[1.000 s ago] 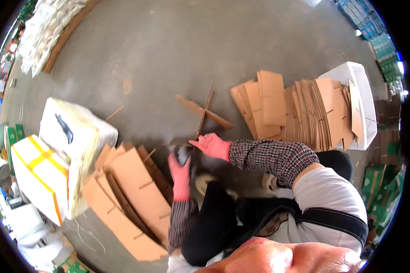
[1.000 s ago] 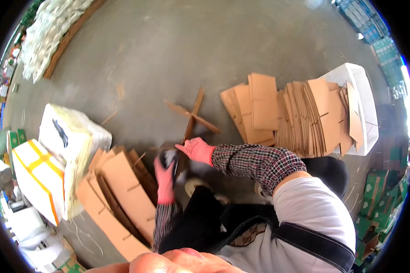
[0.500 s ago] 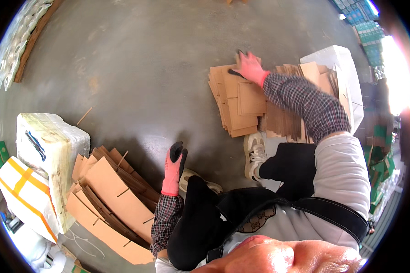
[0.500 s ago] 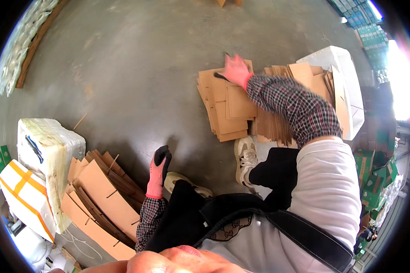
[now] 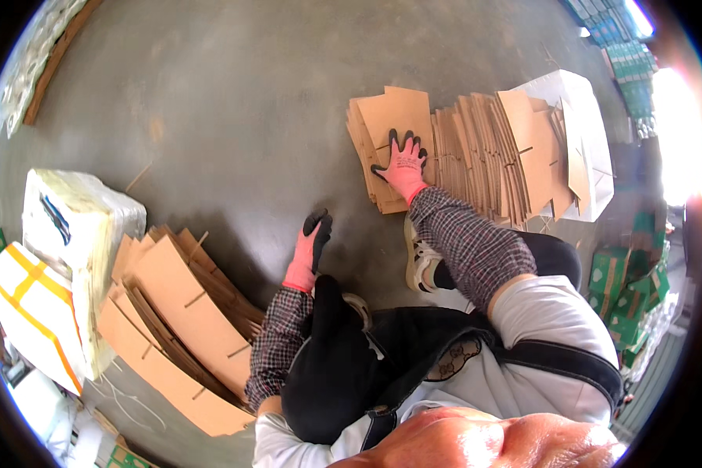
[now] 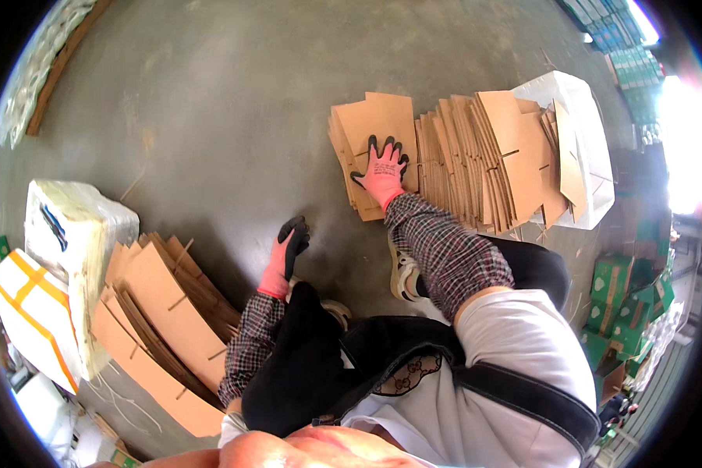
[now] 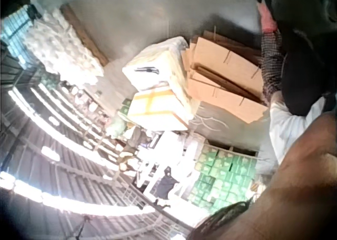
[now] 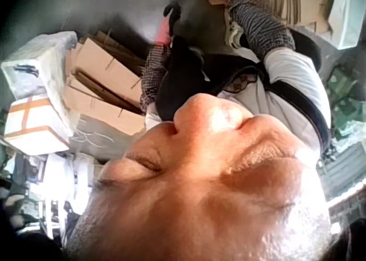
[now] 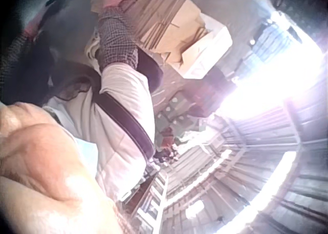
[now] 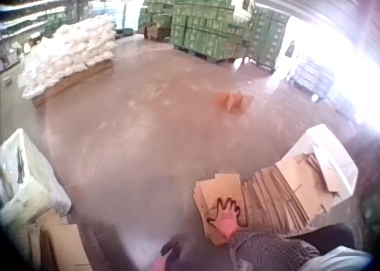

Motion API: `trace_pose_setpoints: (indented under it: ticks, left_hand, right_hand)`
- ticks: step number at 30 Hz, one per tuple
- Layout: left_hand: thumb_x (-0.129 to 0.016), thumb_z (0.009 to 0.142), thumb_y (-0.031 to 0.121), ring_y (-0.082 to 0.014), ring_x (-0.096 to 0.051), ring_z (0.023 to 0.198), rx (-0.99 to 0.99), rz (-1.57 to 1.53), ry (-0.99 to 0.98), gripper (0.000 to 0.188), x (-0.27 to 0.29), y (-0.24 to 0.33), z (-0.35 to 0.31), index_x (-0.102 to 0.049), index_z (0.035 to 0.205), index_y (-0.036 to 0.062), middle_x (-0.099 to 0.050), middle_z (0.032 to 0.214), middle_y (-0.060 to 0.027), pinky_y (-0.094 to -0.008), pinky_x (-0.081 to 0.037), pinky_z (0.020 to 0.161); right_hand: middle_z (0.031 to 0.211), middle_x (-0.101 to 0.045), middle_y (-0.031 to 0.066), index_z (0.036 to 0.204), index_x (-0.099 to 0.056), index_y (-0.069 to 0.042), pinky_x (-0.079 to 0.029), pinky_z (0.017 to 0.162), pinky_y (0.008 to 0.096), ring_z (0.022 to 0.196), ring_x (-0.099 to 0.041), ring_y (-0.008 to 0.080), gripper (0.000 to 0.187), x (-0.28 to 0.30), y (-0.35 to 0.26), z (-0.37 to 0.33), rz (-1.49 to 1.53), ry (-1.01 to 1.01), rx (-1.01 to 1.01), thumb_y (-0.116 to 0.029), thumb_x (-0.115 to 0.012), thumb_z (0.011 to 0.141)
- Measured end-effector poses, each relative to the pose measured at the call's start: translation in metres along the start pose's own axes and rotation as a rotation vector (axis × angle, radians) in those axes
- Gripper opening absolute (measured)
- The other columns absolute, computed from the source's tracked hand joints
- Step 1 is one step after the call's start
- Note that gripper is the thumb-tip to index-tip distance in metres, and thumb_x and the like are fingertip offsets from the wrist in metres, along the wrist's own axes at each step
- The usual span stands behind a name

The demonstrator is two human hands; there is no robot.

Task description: The person assembles cardboard partition inserts by interlocking flat slotted cardboard pieces by hand and places the assembled inserts into a white container.

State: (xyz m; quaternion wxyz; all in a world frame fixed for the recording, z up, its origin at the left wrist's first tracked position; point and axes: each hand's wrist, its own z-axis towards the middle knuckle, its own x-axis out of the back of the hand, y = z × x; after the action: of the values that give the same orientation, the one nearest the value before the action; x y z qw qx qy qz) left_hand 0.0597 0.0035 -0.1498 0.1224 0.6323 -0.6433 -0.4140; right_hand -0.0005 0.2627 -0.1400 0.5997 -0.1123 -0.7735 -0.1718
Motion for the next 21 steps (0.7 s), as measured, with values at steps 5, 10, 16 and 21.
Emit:
trace_pose_setpoints:
  ticks: [5,10,16,21]
  left_hand:
    - [-0.059,0.082,0.029,-0.0298,-0.046,0.114,-0.203,0.317,0.197,0.055,0.029,0.003,-0.010,-0.042,0.124,-0.0025,-0.047,0.123,-0.0205,-0.0361,-0.037,0.097]
    - [-0.071,0.068,0.040,-0.0347,-0.031,0.122,-0.383,1.233,0.808,0.077,0.027,0.078,-0.117,-0.038,0.127,0.0036,-0.033,0.129,-0.0204,-0.0429,-0.026,0.102]
    - [-0.075,0.062,0.039,-0.0398,-0.028,0.122,0.114,1.532,1.223,0.089,0.091,0.058,-0.201,-0.030,0.133,0.0060,-0.029,0.134,-0.0194,-0.0535,-0.026,0.099]
    - [-0.064,0.075,0.018,-0.0338,-0.047,0.109,-0.448,1.276,1.190,0.058,0.093,0.097,-0.230,-0.041,0.126,0.0025,-0.048,0.118,-0.0205,-0.0380,-0.038,0.095]
  right_hand:
    - [0.133,-0.035,0.0228,0.136,-0.030,-0.009,-0.032,0.099,0.0485,0.126,-0.029,0.0365,0.080,-0.056,0.006,-0.021,-0.146,0.258,0.532,-0.046,-0.062,0.072]
    - [0.137,-0.030,0.0172,0.138,-0.029,-0.021,-0.031,0.094,0.0604,0.126,-0.029,0.0366,0.083,0.009,0.000,-0.033,0.045,0.036,0.003,-0.059,-0.060,0.071]
    - [0.136,-0.031,0.0161,0.138,-0.028,-0.020,-0.032,0.091,0.0611,0.125,-0.029,0.0386,0.091,-0.006,0.023,-0.001,-0.082,-0.072,0.036,-0.062,-0.064,0.065]
    - [0.104,-0.060,0.0165,0.118,-0.052,-0.005,-0.043,0.085,0.0386,0.097,-0.056,0.0310,0.058,0.018,0.052,0.027,0.591,0.007,0.186,-0.040,-0.067,0.073]
